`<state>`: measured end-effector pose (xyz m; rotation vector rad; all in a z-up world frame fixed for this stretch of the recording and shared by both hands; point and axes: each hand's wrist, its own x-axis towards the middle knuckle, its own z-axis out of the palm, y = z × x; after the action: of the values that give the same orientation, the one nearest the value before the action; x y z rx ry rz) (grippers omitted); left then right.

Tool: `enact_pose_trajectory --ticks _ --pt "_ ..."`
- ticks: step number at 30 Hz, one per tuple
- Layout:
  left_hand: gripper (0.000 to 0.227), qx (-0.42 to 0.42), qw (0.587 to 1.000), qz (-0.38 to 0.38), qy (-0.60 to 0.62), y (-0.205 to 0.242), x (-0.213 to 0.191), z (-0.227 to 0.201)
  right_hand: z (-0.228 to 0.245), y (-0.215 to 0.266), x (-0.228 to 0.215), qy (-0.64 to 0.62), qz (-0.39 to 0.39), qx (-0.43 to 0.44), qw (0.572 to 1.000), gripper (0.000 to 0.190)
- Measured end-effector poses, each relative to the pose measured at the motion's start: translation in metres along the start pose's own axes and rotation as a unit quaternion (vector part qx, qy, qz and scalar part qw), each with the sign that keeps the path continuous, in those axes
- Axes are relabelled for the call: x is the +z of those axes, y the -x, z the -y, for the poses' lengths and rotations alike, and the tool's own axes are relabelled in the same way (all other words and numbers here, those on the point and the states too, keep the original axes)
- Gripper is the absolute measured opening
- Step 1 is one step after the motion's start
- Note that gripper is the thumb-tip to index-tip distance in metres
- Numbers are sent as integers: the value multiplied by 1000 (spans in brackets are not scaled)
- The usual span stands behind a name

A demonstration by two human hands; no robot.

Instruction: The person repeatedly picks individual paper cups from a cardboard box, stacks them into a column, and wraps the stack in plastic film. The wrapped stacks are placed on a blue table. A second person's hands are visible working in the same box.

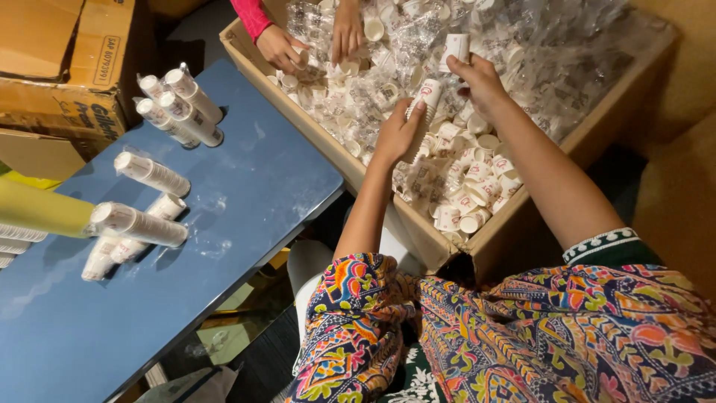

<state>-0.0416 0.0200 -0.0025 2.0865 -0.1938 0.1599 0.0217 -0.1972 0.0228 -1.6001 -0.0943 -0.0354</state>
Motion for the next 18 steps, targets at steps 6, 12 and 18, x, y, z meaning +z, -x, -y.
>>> enact_pose_trajectory --ticks 6,12,18 --pt "58 -4 998 42 54 8 -10 -20 1 7 -3 -74 68 45 994 22" --pt "57 -7 998 40 45 13 -6 -17 33 38 12 -103 132 -16 986 43" --pt "69 50 997 29 50 7 -5 -17 25 38 3 118 186 -118 968 45"
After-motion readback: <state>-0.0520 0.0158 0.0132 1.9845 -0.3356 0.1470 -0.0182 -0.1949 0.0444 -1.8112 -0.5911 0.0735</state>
